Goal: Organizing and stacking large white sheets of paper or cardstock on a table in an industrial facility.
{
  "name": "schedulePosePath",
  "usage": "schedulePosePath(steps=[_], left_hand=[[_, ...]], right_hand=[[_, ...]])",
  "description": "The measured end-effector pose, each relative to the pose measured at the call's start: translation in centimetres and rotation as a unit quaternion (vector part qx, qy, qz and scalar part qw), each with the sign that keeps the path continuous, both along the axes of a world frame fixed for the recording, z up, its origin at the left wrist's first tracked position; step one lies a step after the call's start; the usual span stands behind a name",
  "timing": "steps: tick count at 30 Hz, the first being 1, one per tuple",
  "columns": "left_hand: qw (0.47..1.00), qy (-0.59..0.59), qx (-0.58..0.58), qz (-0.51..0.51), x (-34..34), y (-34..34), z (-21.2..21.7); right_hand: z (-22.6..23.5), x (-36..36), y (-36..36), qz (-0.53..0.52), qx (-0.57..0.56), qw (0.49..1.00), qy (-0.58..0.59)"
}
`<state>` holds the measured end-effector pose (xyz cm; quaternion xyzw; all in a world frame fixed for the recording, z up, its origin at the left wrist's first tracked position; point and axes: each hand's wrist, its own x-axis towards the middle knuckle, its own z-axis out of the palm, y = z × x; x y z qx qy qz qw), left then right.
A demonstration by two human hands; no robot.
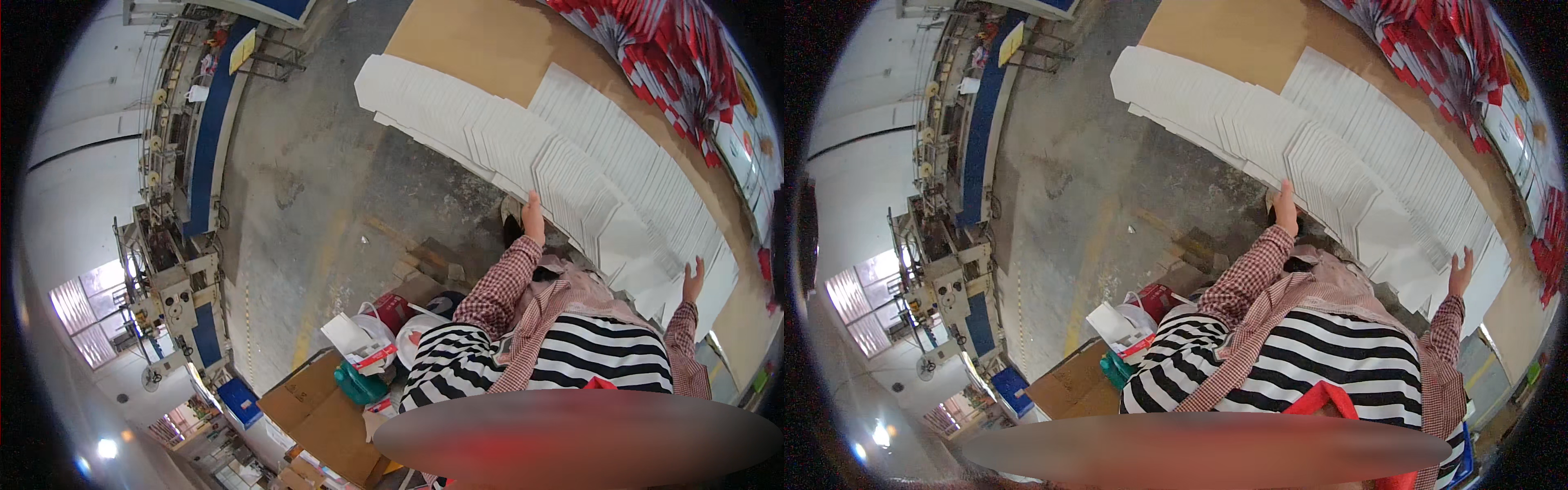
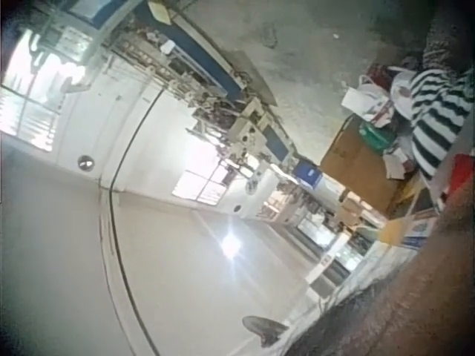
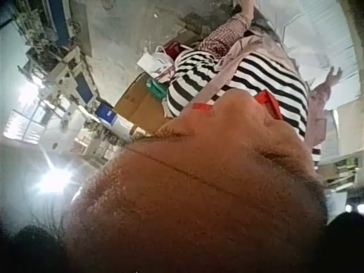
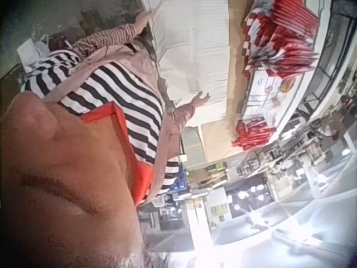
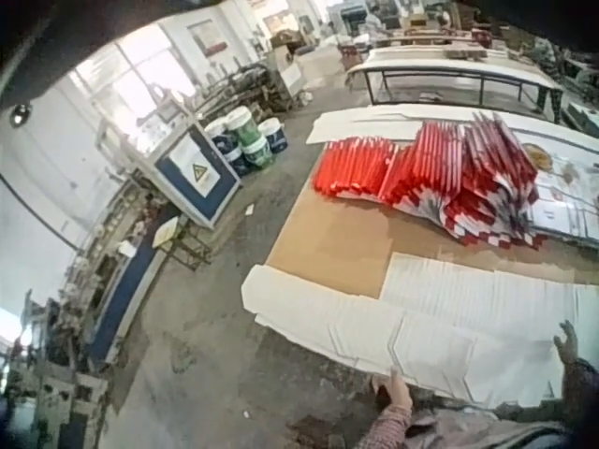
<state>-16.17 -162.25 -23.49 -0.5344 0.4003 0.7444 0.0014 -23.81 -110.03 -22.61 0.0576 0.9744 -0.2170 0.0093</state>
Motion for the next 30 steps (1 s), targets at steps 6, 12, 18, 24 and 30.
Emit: schedulePosePath(steps=[6, 12, 18, 24, 30], left_hand=[[0.997, 0.065, 0.033, 0.013, -0.4, 0.4, 1.7], [0.998, 0.020, 0.059, 0.021, -0.1, -0.2, -0.5], [0.962, 0.073, 0.264, -0.020, 2.9, -4.3, 4.4], [0.915, 0.161, -0.289, -0.230, 1.8, -12.5, 7.4], [0.657, 0.074, -0.633, -0.402, -2.3, -16.5, 6.2]], right_hand=[[2.5, -6.5, -14.2, 0.102, -0.174, 0.979, -0.017], [5.0, -10.0, -29.9, 0.239, -0.216, 0.946, -0.046], [3.8, -12.6, -44.7, 0.313, -0.261, 0.911, -0.054], [3.0, -14.2, -52.8, 0.301, -0.189, 0.929, -0.102], [5.5, -14.0, -53.9, 0.298, -0.156, 0.937, -0.090]])
